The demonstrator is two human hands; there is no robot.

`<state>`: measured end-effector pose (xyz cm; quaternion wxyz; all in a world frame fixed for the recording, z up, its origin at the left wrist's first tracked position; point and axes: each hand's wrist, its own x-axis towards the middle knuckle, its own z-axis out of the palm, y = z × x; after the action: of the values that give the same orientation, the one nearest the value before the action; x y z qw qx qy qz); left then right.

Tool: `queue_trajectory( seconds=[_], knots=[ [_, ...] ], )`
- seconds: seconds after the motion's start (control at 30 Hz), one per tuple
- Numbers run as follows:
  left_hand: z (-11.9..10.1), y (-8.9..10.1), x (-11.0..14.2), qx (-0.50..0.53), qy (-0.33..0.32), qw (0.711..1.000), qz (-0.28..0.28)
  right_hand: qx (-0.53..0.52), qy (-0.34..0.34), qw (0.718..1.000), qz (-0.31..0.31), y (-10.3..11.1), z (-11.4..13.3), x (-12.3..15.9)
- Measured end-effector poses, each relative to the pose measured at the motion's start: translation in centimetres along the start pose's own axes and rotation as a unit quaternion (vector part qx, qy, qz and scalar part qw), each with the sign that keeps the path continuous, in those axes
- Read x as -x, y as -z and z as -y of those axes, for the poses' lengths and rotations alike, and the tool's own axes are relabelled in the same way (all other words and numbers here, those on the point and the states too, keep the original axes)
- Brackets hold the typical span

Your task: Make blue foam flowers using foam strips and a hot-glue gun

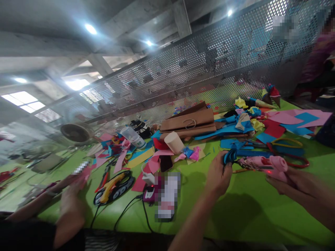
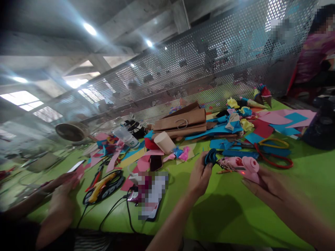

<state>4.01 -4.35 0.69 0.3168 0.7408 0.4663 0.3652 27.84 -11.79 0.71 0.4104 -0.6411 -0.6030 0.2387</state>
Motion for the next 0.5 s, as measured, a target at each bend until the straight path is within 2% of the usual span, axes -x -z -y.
queue_trajectory(
  seconds=[0.1, 0.17, 0.37, 0.5],
  knots=[
    [0.0, 0.0, -0.1, 0.001, 0.0, 1.0, 0.003, 0.009, 0.008, 0.998, 0.058, 0.2, -0.5, 0.0],
    [-0.1, 0.0, -0.1, 0.004, -0.003, 1.0, 0.0, 0.017, 0.01, 0.997, 0.073, 0.3, -0.8, 0.1],
    [-0.1, 0.0, -0.1, 0.003, -0.008, 1.0, 0.006, 0.025, 0.007, 0.996, 0.083, 0.5, -0.3, -0.2],
    [-0.2, 0.0, -0.2, 0.002, -0.011, 1.0, 0.005, 0.02, 0.015, 0.999, 0.044, 0.5, 1.5, 0.1]
  ],
)
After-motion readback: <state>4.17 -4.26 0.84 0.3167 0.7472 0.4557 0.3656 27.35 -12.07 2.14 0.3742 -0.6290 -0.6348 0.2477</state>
